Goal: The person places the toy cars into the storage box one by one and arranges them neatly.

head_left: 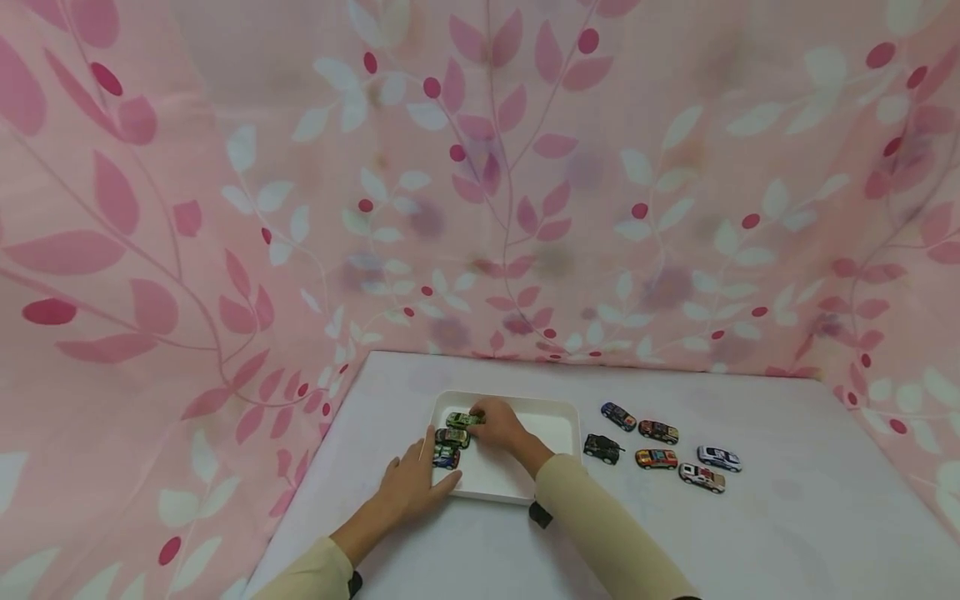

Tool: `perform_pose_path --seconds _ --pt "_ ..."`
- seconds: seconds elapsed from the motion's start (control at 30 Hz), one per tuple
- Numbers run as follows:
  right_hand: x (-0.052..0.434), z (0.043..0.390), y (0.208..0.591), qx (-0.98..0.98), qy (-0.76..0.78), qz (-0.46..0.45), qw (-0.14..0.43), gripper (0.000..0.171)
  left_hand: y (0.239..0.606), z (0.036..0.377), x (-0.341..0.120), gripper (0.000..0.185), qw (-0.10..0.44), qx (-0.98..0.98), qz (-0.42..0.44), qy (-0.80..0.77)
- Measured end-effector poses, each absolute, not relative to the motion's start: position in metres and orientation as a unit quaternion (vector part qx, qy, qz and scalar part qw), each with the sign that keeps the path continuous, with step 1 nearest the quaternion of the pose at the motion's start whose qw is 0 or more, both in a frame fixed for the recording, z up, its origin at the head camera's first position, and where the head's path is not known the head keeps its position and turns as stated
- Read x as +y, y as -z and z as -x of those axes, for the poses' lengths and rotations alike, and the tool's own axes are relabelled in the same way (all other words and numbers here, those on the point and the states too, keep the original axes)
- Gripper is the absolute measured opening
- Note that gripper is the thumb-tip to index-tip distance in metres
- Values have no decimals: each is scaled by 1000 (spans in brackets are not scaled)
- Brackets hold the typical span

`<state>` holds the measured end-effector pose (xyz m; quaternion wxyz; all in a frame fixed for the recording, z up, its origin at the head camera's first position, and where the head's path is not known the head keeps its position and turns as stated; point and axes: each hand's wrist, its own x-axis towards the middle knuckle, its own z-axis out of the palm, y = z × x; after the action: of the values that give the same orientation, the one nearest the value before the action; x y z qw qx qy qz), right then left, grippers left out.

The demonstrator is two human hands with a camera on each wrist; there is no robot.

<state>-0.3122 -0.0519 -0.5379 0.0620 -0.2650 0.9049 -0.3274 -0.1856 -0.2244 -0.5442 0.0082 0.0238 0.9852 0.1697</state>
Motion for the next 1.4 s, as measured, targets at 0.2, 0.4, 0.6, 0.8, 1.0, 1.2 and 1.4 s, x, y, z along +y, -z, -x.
perform_pose_path --seconds 0.2,0.4,0.6,0.8,1.0,1.2,1.4 --pt "-53 314 544 893 378 233 71 25 545 187 -226 96 0 985 -21 -173" --pt "-56 313 545 887 400 222 65 22 548 189 -226 98 3 985 -26 -168" --pt "-59 312 546 891 397 210 64 20 549 189 -225 99 7 985 -25 -168" --pt "-59 311 544 886 406 214 69 23 549 188 -226 98 7 986 -22 -167" --pt "-55 309 540 874 428 215 82 31 551 190 -228 98 2 986 -23 -167" --pt "-46 297 534 897 345 275 3 50 550 187 -228 97 11 985 -21 -169" --pt "-21 299 518 932 149 325 -65 75 549 191 -227 97 16 986 -18 -167"
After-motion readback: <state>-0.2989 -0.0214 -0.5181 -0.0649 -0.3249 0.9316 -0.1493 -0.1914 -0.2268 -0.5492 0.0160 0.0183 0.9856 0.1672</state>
